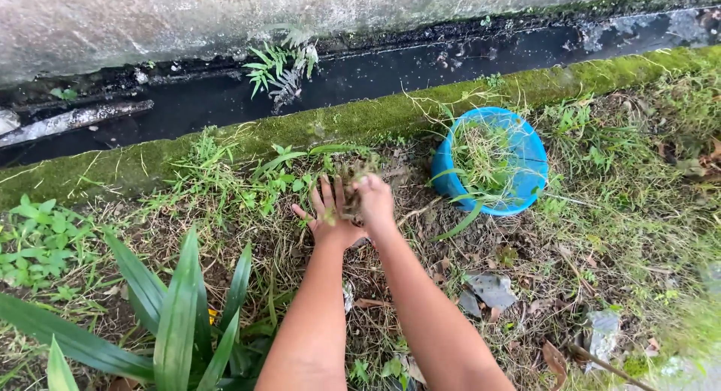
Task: Pulling weeds and small grass from the ground and placing them into a blue bowl.
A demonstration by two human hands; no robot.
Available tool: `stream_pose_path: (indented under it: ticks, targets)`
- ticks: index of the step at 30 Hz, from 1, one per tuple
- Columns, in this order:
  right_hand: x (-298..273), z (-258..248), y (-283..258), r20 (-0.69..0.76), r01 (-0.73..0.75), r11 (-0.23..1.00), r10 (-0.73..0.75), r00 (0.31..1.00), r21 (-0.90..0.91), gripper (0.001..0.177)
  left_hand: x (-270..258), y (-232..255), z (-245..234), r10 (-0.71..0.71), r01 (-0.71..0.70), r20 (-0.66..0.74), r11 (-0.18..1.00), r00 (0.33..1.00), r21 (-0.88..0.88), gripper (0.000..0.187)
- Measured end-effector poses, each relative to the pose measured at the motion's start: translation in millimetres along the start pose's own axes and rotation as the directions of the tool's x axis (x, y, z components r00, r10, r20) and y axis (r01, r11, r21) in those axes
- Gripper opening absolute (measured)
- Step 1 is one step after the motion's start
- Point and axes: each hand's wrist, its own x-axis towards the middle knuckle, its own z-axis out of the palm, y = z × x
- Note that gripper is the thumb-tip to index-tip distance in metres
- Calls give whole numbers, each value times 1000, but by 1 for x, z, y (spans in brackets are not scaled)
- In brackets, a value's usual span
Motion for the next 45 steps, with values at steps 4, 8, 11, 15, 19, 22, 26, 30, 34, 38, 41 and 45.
stream_pose_path:
  ticks: [4, 8, 11, 15, 19, 22, 26, 30, 34, 38, 41, 45]
  targets:
    - [14, -34, -46, -16, 24, 986, -22, 1000, 164, 22, 0, 1, 0, -3, 3, 5, 1000, 1000, -24, 158]
    - [33, -56, -44, -84, 215, 976, -212, 974, 33, 21, -4, 1, -1, 25, -33, -90, 996, 996, -79, 161]
    - [28, -60, -39, -11, 450, 849, -471, 882, -276, 40, -3, 0, 0, 15, -23, -73, 995, 997, -97, 162]
    - [-1, -54, -60, 282, 682, 546, -640, 714, -487, 62, -6, 1, -1, 33, -45, -106, 992, 994, -117, 156]
    - [-29, -43, -75, 474, 741, 493, -570, 671, -456, 60, -4, 1, 1, 16, -28, -143, 996, 990, -83, 157]
    - [-30, -37, -51, 525, 753, 488, -540, 658, -442, 46, -6, 5, -5, 3, -4, -30, 1000, 1000, -29, 133]
    - [-17, -24, -3, 319, 643, 636, -559, 765, -426, 36, 8, 2, 13, -39, 37, -119, 999, 992, -13, 152]
    - [16, -18, 58, 53, 290, 957, -289, 956, -19, 37, 2, 3, 5, -25, 21, -94, 999, 995, -42, 155]
    - [1, -11, 17, 37, 94, 972, -104, 994, 215, 37, 8, -1, 18, -2, -7, -168, 999, 986, -52, 157]
    - [-3, -14, -4, 21, -77, 985, 74, 997, 152, 38, 5, 1, 16, -9, 7, -163, 1000, 987, -11, 157]
    - [9, -14, 19, 37, -195, 971, 192, 981, 136, 25, 1, 5, 3, -18, 18, -115, 1000, 993, 1, 151]
    - [0, -20, 51, 97, -256, 954, 243, 965, 157, 13, 4, 4, 6, -24, 24, -89, 1000, 996, -4, 155]
